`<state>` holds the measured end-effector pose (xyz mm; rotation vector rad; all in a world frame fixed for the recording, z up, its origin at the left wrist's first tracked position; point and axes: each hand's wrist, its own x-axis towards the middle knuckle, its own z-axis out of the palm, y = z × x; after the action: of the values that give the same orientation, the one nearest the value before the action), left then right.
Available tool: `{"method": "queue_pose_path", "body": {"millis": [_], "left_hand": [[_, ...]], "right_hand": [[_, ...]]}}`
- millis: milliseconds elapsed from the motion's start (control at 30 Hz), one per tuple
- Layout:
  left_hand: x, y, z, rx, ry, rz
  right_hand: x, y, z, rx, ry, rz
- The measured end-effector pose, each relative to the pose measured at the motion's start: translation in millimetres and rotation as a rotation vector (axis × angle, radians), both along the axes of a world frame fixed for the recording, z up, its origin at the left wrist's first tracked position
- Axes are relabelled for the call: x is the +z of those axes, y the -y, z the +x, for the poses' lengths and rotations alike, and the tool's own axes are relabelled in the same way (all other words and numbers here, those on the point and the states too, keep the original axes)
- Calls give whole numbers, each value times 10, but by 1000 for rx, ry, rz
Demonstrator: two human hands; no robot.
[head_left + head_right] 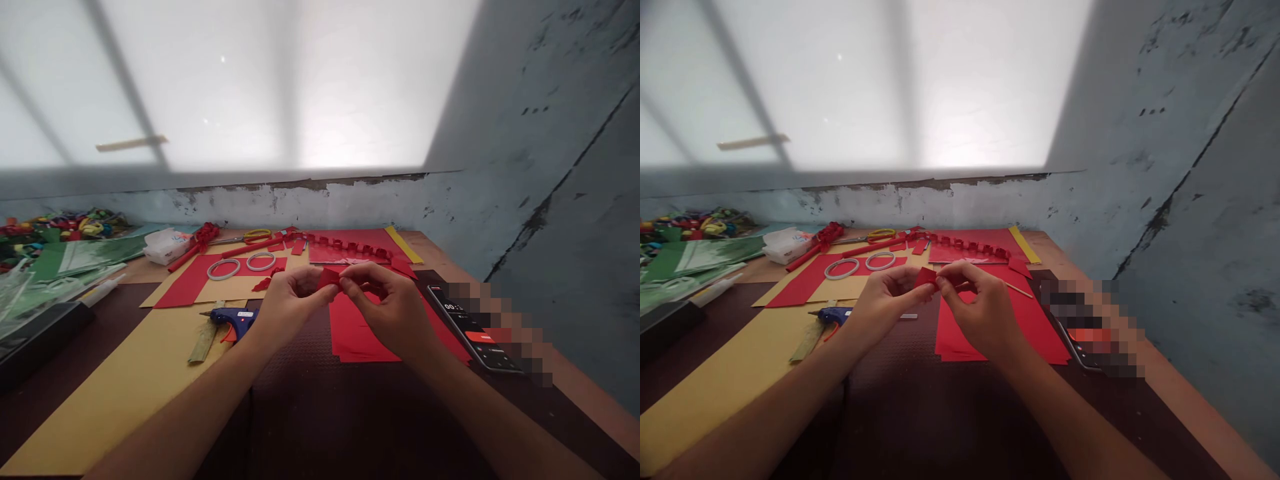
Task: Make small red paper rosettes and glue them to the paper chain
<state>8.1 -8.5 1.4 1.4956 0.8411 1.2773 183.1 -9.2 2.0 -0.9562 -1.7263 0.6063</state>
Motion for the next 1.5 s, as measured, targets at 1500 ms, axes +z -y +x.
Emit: {"method": "queue_pose_path", "body": {"millis": [1500], "left_hand": [[-48, -42, -22, -24, -58, -90]], "right_hand": [[-22, -21, 13, 69, -81, -68]]}}
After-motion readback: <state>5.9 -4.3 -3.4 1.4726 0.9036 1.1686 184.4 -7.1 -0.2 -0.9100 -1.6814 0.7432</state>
